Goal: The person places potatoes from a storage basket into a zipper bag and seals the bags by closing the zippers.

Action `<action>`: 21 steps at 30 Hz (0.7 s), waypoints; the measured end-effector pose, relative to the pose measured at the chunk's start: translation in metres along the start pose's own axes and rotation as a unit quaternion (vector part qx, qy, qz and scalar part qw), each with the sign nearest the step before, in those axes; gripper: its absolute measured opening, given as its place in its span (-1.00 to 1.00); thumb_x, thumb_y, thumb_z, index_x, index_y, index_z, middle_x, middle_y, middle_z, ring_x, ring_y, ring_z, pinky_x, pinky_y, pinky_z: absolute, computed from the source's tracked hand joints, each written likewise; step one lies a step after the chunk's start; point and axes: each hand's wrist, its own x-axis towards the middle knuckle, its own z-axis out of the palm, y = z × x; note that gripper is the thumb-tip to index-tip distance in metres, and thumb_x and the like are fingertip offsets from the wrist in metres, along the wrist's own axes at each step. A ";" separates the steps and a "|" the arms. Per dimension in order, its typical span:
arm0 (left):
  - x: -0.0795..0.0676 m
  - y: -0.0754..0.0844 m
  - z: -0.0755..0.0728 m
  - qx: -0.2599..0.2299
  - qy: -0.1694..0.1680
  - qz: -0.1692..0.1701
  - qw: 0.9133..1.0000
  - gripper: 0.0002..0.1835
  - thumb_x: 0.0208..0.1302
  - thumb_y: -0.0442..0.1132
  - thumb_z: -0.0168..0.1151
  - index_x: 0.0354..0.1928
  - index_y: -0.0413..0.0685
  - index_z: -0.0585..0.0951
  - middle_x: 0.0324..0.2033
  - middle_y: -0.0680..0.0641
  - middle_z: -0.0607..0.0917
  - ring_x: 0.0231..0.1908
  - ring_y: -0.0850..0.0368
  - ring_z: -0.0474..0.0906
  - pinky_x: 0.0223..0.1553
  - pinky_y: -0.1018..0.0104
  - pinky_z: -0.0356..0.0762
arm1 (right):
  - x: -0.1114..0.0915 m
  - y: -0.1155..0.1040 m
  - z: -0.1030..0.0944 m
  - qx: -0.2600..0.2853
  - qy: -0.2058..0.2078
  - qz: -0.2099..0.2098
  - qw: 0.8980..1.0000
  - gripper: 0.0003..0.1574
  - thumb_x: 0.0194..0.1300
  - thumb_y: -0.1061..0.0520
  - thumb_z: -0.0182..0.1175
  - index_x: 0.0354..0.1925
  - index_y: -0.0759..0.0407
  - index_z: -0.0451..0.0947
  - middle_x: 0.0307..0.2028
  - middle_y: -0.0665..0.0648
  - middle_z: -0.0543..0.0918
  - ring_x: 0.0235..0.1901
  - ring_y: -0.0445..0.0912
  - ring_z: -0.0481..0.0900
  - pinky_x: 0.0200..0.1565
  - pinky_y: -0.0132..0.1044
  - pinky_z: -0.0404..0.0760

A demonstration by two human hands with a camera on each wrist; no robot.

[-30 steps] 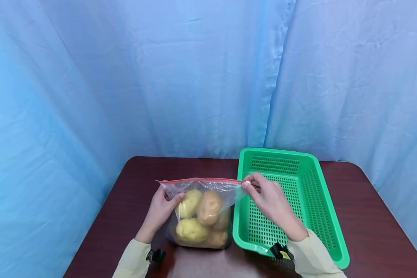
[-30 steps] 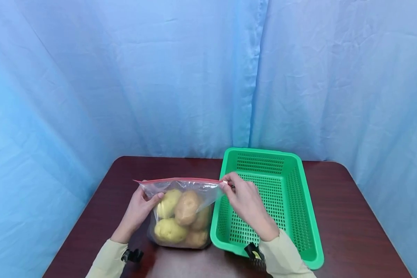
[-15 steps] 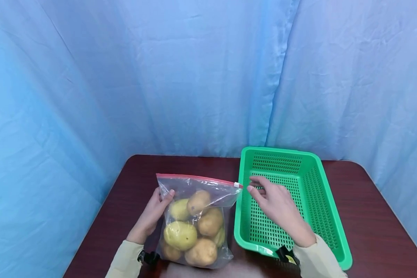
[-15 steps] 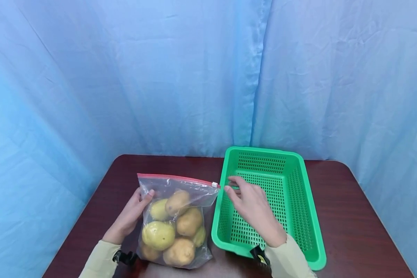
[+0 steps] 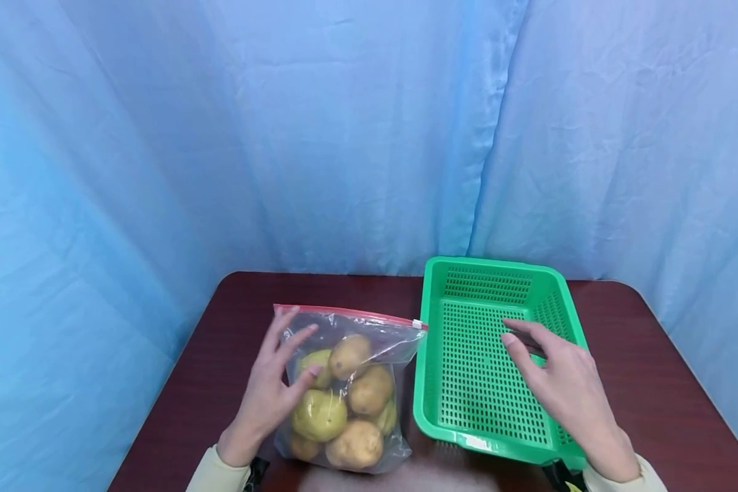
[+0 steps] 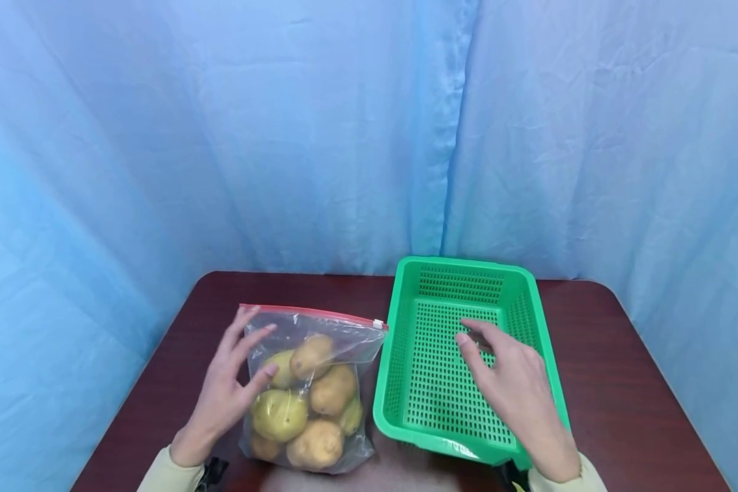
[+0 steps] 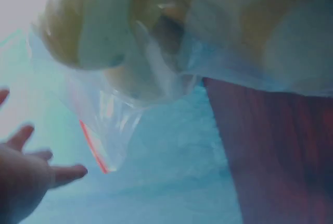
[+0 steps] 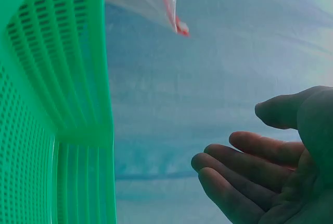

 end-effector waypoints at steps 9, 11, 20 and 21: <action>0.009 0.002 0.019 0.121 -0.168 -0.003 0.978 -0.21 0.28 0.46 0.19 0.44 0.26 0.51 0.56 -0.20 0.20 0.54 -0.45 -0.08 0.30 -0.67 -0.14 | -0.002 0.028 -0.016 -0.030 0.008 0.028 0.999 -0.62 0.51 -0.02 0.24 0.19 0.04 0.67 -0.11 0.10 0.81 -0.25 0.01 0.73 -0.30 -0.40 0.46; 0.015 0.000 0.023 0.136 -0.181 -0.023 0.974 -0.22 0.27 0.36 0.29 0.47 0.25 0.48 0.56 -0.21 0.20 0.55 -0.43 -0.09 0.32 -0.65 -0.13 | -0.001 0.034 -0.019 -0.036 0.008 0.031 0.999 -0.61 0.51 -0.03 0.23 0.19 0.05 0.67 -0.10 0.13 0.80 -0.27 -0.01 0.72 -0.32 -0.37 0.45; 0.041 -0.009 0.030 0.153 -0.187 -0.084 0.967 -0.32 0.41 0.15 0.29 0.49 0.12 0.44 0.53 -0.25 0.27 0.54 -0.38 0.02 0.36 -0.59 -0.09 | 0.000 0.057 -0.024 -0.059 -0.001 0.042 0.997 -0.57 0.53 -0.04 0.20 0.21 0.14 0.64 -0.08 0.27 0.77 -0.28 0.07 0.67 -0.35 -0.13 0.44; 0.042 -0.010 0.029 0.144 -0.187 -0.092 0.967 -0.33 0.43 0.14 0.28 0.49 0.11 0.44 0.53 -0.25 0.27 0.54 -0.36 0.02 0.37 -0.57 -0.10 | 0.000 0.058 -0.024 -0.061 -0.001 0.042 0.997 -0.56 0.53 -0.04 0.20 0.22 0.14 0.64 -0.07 0.28 0.77 -0.29 0.07 0.66 -0.36 -0.14 0.43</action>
